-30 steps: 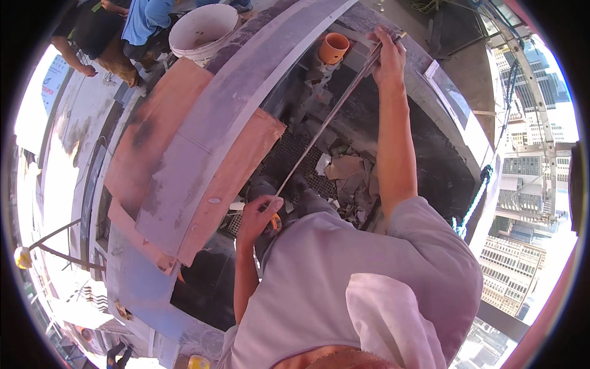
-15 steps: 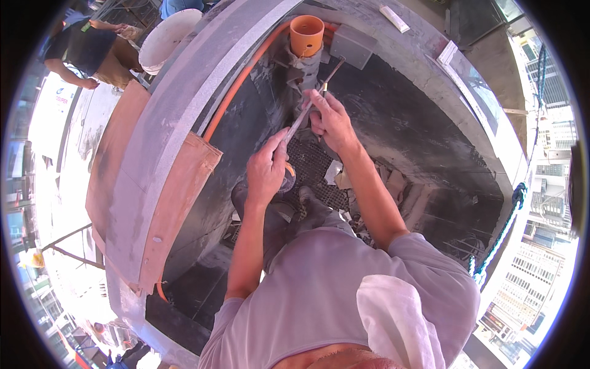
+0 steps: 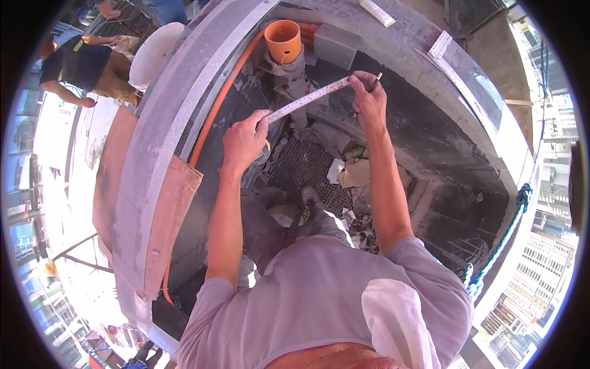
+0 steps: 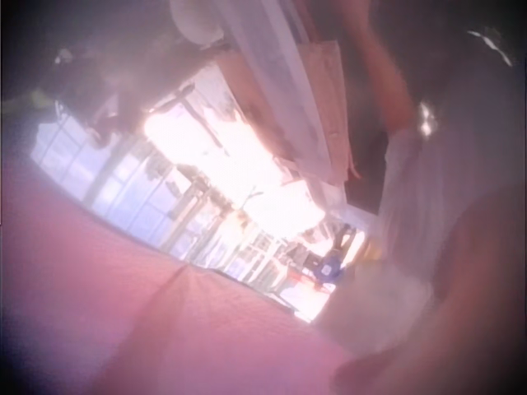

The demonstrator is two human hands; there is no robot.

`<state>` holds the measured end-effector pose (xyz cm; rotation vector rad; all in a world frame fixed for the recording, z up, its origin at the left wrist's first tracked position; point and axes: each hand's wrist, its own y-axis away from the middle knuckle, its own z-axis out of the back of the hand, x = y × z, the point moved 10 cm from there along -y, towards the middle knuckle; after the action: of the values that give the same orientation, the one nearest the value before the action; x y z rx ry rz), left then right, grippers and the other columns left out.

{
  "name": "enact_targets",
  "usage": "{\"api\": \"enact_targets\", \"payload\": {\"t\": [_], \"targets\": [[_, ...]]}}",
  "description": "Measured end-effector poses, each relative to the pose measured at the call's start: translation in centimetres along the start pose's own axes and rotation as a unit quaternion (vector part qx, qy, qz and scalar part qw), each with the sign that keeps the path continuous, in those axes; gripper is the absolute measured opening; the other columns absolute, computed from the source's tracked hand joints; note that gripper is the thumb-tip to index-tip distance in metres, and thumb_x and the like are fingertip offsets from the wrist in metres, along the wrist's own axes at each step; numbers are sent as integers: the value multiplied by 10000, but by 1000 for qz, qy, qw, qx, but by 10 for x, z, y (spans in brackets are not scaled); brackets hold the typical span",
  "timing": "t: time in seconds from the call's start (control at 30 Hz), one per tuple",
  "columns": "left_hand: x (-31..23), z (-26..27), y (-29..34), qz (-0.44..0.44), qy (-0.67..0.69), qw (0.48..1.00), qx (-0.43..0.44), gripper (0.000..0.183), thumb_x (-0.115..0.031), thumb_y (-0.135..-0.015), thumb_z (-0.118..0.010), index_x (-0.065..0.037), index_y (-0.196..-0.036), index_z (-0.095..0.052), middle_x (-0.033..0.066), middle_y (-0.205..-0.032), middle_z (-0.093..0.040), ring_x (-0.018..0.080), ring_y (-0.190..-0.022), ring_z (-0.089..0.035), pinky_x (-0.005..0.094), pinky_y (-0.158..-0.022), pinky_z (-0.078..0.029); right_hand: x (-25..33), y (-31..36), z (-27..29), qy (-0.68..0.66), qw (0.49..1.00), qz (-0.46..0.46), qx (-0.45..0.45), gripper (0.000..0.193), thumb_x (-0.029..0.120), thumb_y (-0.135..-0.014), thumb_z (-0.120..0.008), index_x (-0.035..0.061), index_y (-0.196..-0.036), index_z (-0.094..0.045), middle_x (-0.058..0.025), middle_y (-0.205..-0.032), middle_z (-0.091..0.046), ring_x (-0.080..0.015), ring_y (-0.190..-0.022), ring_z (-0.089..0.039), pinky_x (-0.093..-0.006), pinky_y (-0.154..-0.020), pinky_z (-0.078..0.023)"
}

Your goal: The person measures a metal sheet with a tape measure and marks it with a pencil. They then use a straightedge to draw lines and prepare the sheet for cutting. Finally, they use an angle grinder to cut along the marked lines.

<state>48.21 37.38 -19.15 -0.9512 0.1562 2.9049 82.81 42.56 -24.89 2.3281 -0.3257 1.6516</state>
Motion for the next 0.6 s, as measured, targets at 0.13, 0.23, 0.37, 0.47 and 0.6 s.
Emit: {"api": "enact_targets", "payload": {"t": [0.13, 0.23, 0.37, 0.47, 0.6], "targets": [[-45, -21, -28, -44, -67, 995, -61, 498, -195, -1048, -627, -280, -1539, -619, 191, -1045, -816, 438, -940, -792, 591, -809, -602, -6, -33, 22, -75, 994, 57, -63, 333, 145, -1032, -819, -29, -1280, -682, -72, -977, -771, -68, -561, -500, -258, -477, -382], [-71, -38, -49, -47, -82, 993, -68, 643, -158, -1028, -606, -341, -1636, -507, 201, -1046, -808, 464, -920, -779, 616, -805, -599, -2, -40, 29, -79, 986, 75, -126, 361, 146, -1038, -813, -52, -1307, -677, -76, -979, -768, -74, -565, -512, -262, -474, -392], [-101, -63, -60, -89, -67, 992, -58, 674, -140, -1002, -584, -357, -1639, -539, 187, -1062, -802, 465, -901, -764, 612, -820, -598, -11, -33, 9, -73, 986, 84, -124, 379, 148, -1045, -802, -47, -1348, -686, -81, -996, -775, -79, -572, -532, -260, -479, -413], [-103, -79, -76, -89, -40, 994, -50, 601, -154, -1009, -584, -316, -1587, -619, 212, -1091, -804, 459, -954, -777, 602, -850, -615, -10, -22, -21, -40, 989, 92, -105, 416, 142, -1040, -801, -25, -1404, -690, -68, -1024, -773, -72, -534, -507, -262, -454, -388], [-111, -77, -95, -28, -55, 998, -7, 576, -218, -1019, -579, -274, -1592, -610, 270, -1123, -797, 480, -1028, -778, 598, -907, -618, -15, -40, 2, 57, 982, 110, -144, 390, 175, -1023, -816, -18, -1355, -747, -54, -1019, -768, -52, -567, -511, -265, -472, -376]]}}
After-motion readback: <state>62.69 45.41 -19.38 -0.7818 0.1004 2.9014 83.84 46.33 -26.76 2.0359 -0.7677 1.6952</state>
